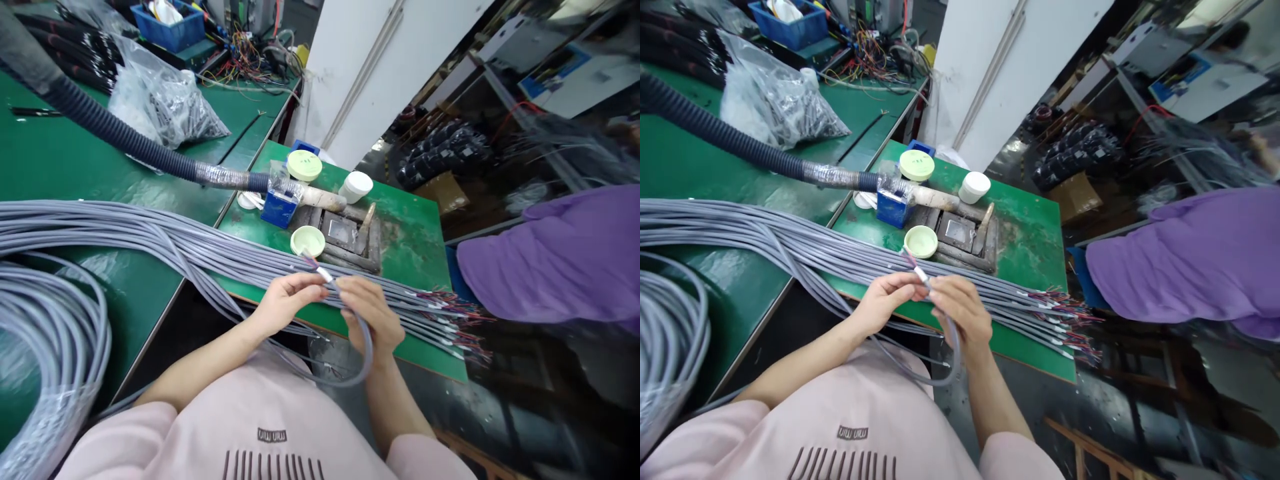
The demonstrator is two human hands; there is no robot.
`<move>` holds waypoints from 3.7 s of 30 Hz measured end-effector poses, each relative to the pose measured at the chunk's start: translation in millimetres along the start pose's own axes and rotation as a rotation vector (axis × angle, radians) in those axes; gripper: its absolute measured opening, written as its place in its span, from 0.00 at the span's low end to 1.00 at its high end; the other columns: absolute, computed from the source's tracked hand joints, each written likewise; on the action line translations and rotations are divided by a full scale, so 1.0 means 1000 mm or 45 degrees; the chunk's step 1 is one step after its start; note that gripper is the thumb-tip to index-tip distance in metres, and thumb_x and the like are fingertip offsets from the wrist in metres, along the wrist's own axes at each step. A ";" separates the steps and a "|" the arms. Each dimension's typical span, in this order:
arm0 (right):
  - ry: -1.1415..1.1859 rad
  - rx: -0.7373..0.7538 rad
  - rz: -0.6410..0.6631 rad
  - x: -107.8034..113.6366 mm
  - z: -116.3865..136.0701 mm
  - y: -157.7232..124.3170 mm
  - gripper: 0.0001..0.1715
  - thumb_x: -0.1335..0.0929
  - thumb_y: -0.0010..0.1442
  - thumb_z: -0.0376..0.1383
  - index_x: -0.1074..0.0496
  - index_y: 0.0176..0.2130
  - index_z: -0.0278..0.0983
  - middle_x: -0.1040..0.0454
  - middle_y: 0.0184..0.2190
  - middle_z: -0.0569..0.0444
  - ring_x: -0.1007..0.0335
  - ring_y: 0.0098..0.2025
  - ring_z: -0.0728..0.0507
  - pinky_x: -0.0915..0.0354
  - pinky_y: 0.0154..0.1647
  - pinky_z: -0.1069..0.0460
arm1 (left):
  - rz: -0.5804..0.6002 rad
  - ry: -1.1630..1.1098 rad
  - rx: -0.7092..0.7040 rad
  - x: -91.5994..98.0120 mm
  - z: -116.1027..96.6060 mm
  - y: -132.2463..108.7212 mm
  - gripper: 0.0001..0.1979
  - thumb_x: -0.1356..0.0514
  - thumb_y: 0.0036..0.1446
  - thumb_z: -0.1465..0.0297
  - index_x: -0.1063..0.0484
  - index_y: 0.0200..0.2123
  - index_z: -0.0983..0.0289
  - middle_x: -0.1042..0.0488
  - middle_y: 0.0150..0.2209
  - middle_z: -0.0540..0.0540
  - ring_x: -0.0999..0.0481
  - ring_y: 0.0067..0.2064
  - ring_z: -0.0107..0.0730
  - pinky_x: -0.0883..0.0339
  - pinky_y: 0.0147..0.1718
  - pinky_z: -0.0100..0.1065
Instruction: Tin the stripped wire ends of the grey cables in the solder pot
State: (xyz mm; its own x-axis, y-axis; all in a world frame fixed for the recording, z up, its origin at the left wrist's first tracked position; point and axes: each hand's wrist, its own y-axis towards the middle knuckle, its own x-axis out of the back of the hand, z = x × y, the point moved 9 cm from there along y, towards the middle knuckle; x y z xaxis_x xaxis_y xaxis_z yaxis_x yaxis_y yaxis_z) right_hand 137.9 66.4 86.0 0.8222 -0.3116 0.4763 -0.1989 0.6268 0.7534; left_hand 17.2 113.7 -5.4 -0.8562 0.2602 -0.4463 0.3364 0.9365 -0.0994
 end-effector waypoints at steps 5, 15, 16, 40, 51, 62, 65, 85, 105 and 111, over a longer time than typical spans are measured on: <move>0.065 -0.097 0.168 -0.010 0.000 -0.022 0.25 0.35 0.61 0.29 0.30 0.54 0.49 0.21 0.46 0.51 0.25 0.47 0.38 0.27 0.44 0.39 | -0.111 -0.181 0.012 0.001 0.001 -0.003 0.20 0.30 0.40 0.55 0.21 0.29 0.67 0.21 0.29 0.54 0.24 0.30 0.30 0.29 0.36 0.33; 0.000 -0.633 0.365 -0.019 -0.014 -0.029 0.08 0.35 0.62 0.39 0.25 0.34 0.43 0.28 0.16 0.62 0.32 0.17 0.48 0.33 0.23 0.53 | 0.105 -0.111 0.051 -0.014 0.004 -0.010 0.16 0.31 0.43 0.59 0.23 0.28 0.67 0.23 0.27 0.53 0.25 0.30 0.30 0.31 0.35 0.33; 0.008 -0.642 0.359 -0.020 -0.013 -0.029 0.09 0.35 0.62 0.38 0.25 0.34 0.43 0.29 0.16 0.62 0.32 0.17 0.48 0.34 0.23 0.53 | 0.082 -0.153 0.080 -0.012 0.005 -0.009 0.15 0.30 0.41 0.61 0.23 0.28 0.66 0.22 0.27 0.52 0.25 0.30 0.30 0.31 0.35 0.33; 0.201 -0.848 0.290 -0.030 -0.019 -0.043 0.10 0.36 0.63 0.38 0.27 0.34 0.38 0.32 0.15 0.62 0.36 0.16 0.52 0.38 0.21 0.57 | -0.299 -0.352 0.028 0.018 0.004 -0.005 0.15 0.29 0.40 0.63 0.28 0.24 0.67 0.22 0.25 0.51 0.26 0.25 0.24 0.34 0.28 0.27; 0.262 -0.910 0.321 -0.037 -0.023 -0.046 0.11 0.36 0.63 0.39 0.28 0.34 0.37 0.32 0.15 0.62 0.37 0.16 0.53 0.40 0.19 0.58 | -0.160 -0.374 0.021 0.006 0.002 -0.006 0.14 0.32 0.38 0.75 0.26 0.33 0.66 0.27 0.27 0.47 0.31 0.26 0.20 0.36 0.26 0.24; 0.370 -0.999 0.358 -0.047 -0.026 -0.050 0.10 0.35 0.62 0.40 0.28 0.32 0.37 0.32 0.16 0.61 0.36 0.16 0.53 0.39 0.19 0.58 | -0.331 -0.436 0.018 0.017 0.002 -0.004 0.11 0.31 0.42 0.68 0.30 0.23 0.67 0.29 0.22 0.47 0.33 0.22 0.17 0.38 0.23 0.22; 0.437 -1.055 0.316 -0.047 -0.029 -0.048 0.10 0.34 0.61 0.41 0.28 0.34 0.37 0.30 0.17 0.61 0.36 0.16 0.53 0.39 0.19 0.58 | -0.294 -0.453 0.033 0.014 0.004 -0.005 0.11 0.31 0.42 0.67 0.29 0.23 0.67 0.29 0.22 0.47 0.32 0.23 0.18 0.38 0.24 0.22; 0.473 -0.988 0.260 -0.051 -0.034 -0.015 0.07 0.32 0.57 0.38 0.28 0.30 0.37 0.28 0.21 0.59 0.35 0.19 0.52 0.38 0.22 0.56 | -0.223 -0.133 -0.207 0.015 -0.002 -0.007 0.09 0.32 0.47 0.66 0.27 0.23 0.65 0.30 0.26 0.48 0.33 0.28 0.22 0.37 0.29 0.25; 0.349 -0.981 0.287 -0.049 -0.049 -0.008 0.10 0.36 0.57 0.38 0.36 0.26 0.37 0.40 0.19 0.62 0.46 0.20 0.53 0.46 0.22 0.56 | -0.359 0.172 -0.419 0.011 -0.007 -0.014 0.04 0.34 0.49 0.68 0.24 0.28 0.62 0.24 0.29 0.52 0.28 0.32 0.28 0.34 0.34 0.31; 0.255 -0.978 0.353 -0.029 -0.082 0.015 0.10 0.35 0.54 0.39 0.35 0.25 0.37 0.40 0.17 0.62 0.47 0.21 0.52 0.47 0.22 0.55 | -0.128 0.317 -0.365 -0.019 -0.003 0.001 0.14 0.36 0.51 0.69 0.23 0.43 0.61 0.22 0.36 0.54 0.26 0.34 0.31 0.32 0.35 0.32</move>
State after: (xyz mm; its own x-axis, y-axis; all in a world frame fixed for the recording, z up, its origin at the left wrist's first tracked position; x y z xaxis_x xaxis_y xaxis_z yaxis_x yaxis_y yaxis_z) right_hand 155.0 143.5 46.5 0.8906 0.0124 0.4546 -0.0487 0.9965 0.0681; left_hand 33.0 109.7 5.6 -0.9602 0.1797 -0.2137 0.1528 0.9788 0.1366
